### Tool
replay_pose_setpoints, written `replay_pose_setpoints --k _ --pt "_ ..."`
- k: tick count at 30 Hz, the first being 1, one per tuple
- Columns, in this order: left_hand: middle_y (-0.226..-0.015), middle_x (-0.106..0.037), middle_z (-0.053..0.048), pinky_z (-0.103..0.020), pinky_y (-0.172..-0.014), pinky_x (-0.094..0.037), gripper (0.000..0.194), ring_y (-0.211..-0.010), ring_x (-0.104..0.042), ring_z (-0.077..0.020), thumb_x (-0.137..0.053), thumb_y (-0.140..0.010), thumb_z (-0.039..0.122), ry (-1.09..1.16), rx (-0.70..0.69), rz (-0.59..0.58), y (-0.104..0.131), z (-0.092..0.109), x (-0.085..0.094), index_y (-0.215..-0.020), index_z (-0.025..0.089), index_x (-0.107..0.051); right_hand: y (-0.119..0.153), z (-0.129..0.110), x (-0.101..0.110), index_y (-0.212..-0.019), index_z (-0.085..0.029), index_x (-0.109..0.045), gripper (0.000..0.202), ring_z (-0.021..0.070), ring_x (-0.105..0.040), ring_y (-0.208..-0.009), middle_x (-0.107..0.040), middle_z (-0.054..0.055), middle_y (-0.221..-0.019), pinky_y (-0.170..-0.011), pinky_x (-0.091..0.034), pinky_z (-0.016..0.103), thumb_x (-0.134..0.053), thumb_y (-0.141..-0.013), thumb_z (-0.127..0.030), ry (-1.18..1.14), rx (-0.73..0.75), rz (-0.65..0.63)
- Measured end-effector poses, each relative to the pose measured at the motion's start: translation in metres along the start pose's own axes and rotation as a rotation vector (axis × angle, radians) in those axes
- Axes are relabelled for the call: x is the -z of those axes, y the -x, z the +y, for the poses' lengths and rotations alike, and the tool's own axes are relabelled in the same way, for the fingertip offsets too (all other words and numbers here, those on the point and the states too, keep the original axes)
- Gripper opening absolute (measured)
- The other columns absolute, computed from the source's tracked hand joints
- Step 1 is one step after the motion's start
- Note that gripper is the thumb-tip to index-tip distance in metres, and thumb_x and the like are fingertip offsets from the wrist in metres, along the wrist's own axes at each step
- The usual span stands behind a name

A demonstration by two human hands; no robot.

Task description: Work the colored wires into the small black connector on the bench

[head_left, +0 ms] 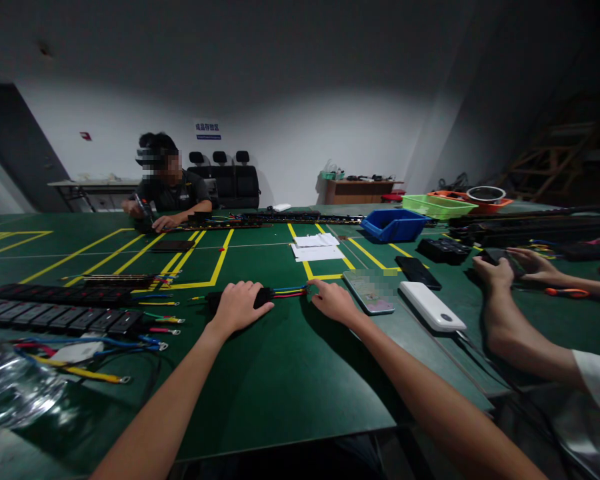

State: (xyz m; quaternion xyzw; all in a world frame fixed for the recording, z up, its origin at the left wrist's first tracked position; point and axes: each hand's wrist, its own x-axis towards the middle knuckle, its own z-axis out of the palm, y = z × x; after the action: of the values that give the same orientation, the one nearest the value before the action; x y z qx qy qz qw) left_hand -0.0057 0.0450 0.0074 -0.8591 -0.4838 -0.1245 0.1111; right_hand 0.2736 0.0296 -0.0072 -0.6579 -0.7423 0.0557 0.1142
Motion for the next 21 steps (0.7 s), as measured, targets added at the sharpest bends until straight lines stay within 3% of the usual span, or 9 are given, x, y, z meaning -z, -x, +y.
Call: replay_pose_setpoints --k 10,21 --pt "-0.105 -0.071 -0.011 -0.040 -0.079 -0.044 0.055 -0.095 -0.064 -0.0295 -0.047 -0.093 0.067 -0.039 -0.002 0.010 0.0003 0.0018 0.0007 -0.112 0.019 -0.066 0.0014 -0.0013 0.0010 -0.137 -0.029 -0.059 0.046 0.0255 -0.068 -0.100 -0.073 0.009 -0.110 -0.078 -0.043 0.029 -0.049 -0.092 -0.026 0.025 0.009 -0.041" --pt "-0.107 -0.071 -0.011 -0.040 -0.080 -0.043 0.055 -0.096 -0.064 -0.0288 -0.047 -0.093 0.067 -0.021 0.003 0.006 0.0005 0.0014 0.0009 -0.114 0.020 -0.065 0.0008 -0.0012 0.0007 -0.129 -0.028 -0.064 0.041 0.0247 -0.068 -0.093 -0.073 0.008 -0.103 -0.070 -0.040 0.028 -0.049 -0.091 -0.027 0.005 0.031 -0.008"
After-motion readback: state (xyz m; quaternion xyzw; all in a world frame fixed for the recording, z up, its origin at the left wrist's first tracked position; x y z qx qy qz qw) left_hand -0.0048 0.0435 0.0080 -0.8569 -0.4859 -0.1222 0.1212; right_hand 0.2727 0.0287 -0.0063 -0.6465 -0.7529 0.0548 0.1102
